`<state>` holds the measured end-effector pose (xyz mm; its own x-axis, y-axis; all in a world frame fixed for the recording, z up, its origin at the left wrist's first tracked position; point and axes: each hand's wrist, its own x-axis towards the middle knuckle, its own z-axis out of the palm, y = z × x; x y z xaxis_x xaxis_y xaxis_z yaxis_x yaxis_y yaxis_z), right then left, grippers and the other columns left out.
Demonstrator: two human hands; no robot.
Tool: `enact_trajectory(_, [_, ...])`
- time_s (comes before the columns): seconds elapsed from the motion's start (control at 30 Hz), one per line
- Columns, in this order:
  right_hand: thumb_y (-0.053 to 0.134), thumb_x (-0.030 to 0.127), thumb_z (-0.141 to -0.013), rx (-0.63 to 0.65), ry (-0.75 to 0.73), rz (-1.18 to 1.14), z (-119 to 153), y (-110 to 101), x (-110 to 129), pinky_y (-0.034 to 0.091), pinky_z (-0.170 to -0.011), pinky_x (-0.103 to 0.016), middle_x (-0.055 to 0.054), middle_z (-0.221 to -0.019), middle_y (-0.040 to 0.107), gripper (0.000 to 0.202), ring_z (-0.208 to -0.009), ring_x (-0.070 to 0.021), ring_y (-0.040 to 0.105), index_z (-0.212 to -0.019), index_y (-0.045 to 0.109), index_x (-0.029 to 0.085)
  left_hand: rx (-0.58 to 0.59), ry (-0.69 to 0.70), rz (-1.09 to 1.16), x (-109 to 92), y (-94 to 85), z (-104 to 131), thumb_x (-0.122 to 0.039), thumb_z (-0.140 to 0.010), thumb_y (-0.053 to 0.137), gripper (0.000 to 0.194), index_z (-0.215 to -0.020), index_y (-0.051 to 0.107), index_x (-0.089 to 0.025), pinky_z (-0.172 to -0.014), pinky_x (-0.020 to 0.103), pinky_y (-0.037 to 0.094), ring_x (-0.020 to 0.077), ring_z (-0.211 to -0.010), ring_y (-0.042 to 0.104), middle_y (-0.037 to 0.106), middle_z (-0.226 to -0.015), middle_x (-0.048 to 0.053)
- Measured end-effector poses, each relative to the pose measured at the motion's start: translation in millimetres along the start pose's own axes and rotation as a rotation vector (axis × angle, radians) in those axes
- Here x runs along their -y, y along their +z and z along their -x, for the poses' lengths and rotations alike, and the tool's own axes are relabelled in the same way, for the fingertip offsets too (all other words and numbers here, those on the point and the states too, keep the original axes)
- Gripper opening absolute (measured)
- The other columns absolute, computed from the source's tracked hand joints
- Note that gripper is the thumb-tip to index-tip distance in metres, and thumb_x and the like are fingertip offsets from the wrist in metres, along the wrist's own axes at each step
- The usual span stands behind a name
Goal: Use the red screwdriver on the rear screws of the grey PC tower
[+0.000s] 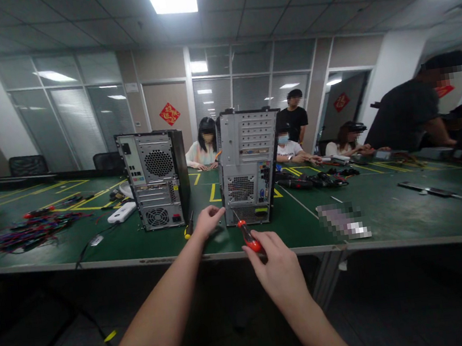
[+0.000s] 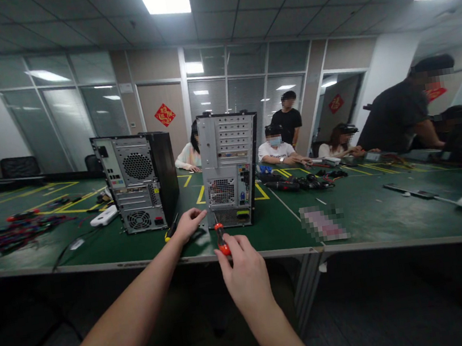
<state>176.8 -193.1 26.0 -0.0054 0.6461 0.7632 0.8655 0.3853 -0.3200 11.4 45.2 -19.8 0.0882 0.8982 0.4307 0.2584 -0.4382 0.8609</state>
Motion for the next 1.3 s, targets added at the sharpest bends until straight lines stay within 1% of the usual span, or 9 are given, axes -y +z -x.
enact_trajectory(0.1, [0.059,0.030,-0.100,-0.032,0.031,-0.024,0.1,0.5,-1.2,0.060,-0.077,-0.036,-0.011,-0.105,0.070,0.027,-0.087,-0.0235,0.071,-0.122,0.068,0.017,0.002,-0.001,0.002,2.1,0.3,-0.8,-0.069,-0.077,0.068,0.050,-0.078,0.066,-0.019,-0.066,0.028,0.039,0.0162,-0.068,0.054,0.063,-0.071,0.000])
enact_trajectory(0.33, [0.047,0.011,-0.098,-0.009,-0.085,0.037,-1.0,-1.6,-0.7,0.058,-0.091,-0.040,-0.013,-0.125,0.065,0.034,-0.103,-0.0242,0.069,-0.119,0.072,0.021,-0.002,-0.003,-0.010,1.5,-0.1,-1.1,-0.065,-0.079,0.068,0.047,-0.079,0.066,-0.018,-0.066,0.028,0.040,0.0164,-0.069,0.056,0.064,-0.072,0.001])
enact_trajectory(0.53, [0.060,0.034,-0.100,-0.035,0.048,-0.021,0.3,2.3,-3.7,0.056,-0.068,-0.031,-0.009,-0.098,0.070,0.027,-0.078,-0.0205,0.069,-0.120,0.067,0.017,-0.020,0.014,-0.034,3.3,-0.1,-2.0,-0.066,-0.078,0.069,0.048,-0.078,0.068,-0.018,-0.067,0.028,0.040,0.0169,-0.070,0.057,0.065,-0.072,0.001])
enact_trajectory(0.67, [0.061,0.038,-0.100,-0.026,0.090,-0.055,0.5,2.1,-3.4,0.052,-0.061,-0.028,-0.004,-0.087,0.067,0.021,-0.069,-0.0182,0.065,-0.110,0.065,0.020,-0.014,0.021,-0.027,4.6,0.0,-1.6,-0.065,-0.080,0.068,0.047,-0.078,0.068,-0.018,-0.066,0.028,0.040,0.0167,-0.070,0.057,0.066,-0.072,0.001])
enact_trajectory(0.8, [0.059,0.029,-0.101,-0.039,0.013,-0.080,-0.4,0.1,-0.2,0.057,-0.076,-0.033,-0.008,-0.099,0.070,0.012,-0.085,-0.0212,0.069,-0.107,0.066,0.020,-0.006,0.018,-0.025,3.4,-0.4,-0.5,-0.065,-0.081,0.067,0.047,-0.077,0.067,-0.018,-0.066,0.028,0.040,0.0166,-0.069,0.057,0.065,-0.071,0.001])
enact_trajectory(0.9, [0.053,0.019,-0.101,-0.065,-0.059,-0.064,-1.0,-1.9,1.9,0.058,-0.089,-0.039,-0.012,-0.117,0.069,0.021,-0.102,-0.0240,0.069,-0.116,0.068,0.020,-0.003,0.016,-0.026,2.9,-0.5,-0.2,-0.066,-0.080,0.067,0.048,-0.078,0.066,-0.018,-0.066,0.028,0.039,0.0166,-0.069,0.056,0.065,-0.072,0.001])
enact_trajectory(1.03, [0.047,0.012,-0.101,-0.036,-0.126,-0.020,-0.7,-4.2,3.7,0.057,-0.097,-0.044,-0.013,-0.126,0.067,0.031,-0.114,-0.0267,0.064,-0.118,0.071,0.022,-0.006,0.018,-0.010,3.1,0.1,-0.3,-0.067,-0.079,0.067,0.049,-0.077,0.066,-0.018,-0.066,0.028,0.038,0.0161,-0.069,0.055,0.063,-0.071,0.000])
enact_trajectory(1.1, [0.049,0.013,-0.101,-0.027,-0.111,-0.024,0.2,-3.8,3.7,0.058,-0.095,-0.043,-0.013,-0.124,0.067,0.029,-0.110,-0.0263,0.066,-0.120,0.070,0.020,-0.006,0.018,0.003,2.4,0.4,-0.1,-0.067,-0.078,0.068,0.049,-0.077,0.065,-0.018,-0.066,0.028,0.038,0.0159,-0.068,0.054,0.063,-0.071,0.000])
enact_trajectory(1.3, [0.060,0.030,-0.101,-0.034,0.006,-0.053,1.9,0.4,0.3,0.059,-0.074,-0.034,-0.009,-0.096,0.070,0.023,-0.081,-0.0218,0.070,-0.117,0.068,0.016,-0.006,0.009,0.002,-0.2,-0.2,0.4,-0.067,-0.078,0.068,0.050,-0.078,0.066,-0.018,-0.066,0.029,0.039,0.0161,-0.068,0.055,0.063,-0.071,0.000])
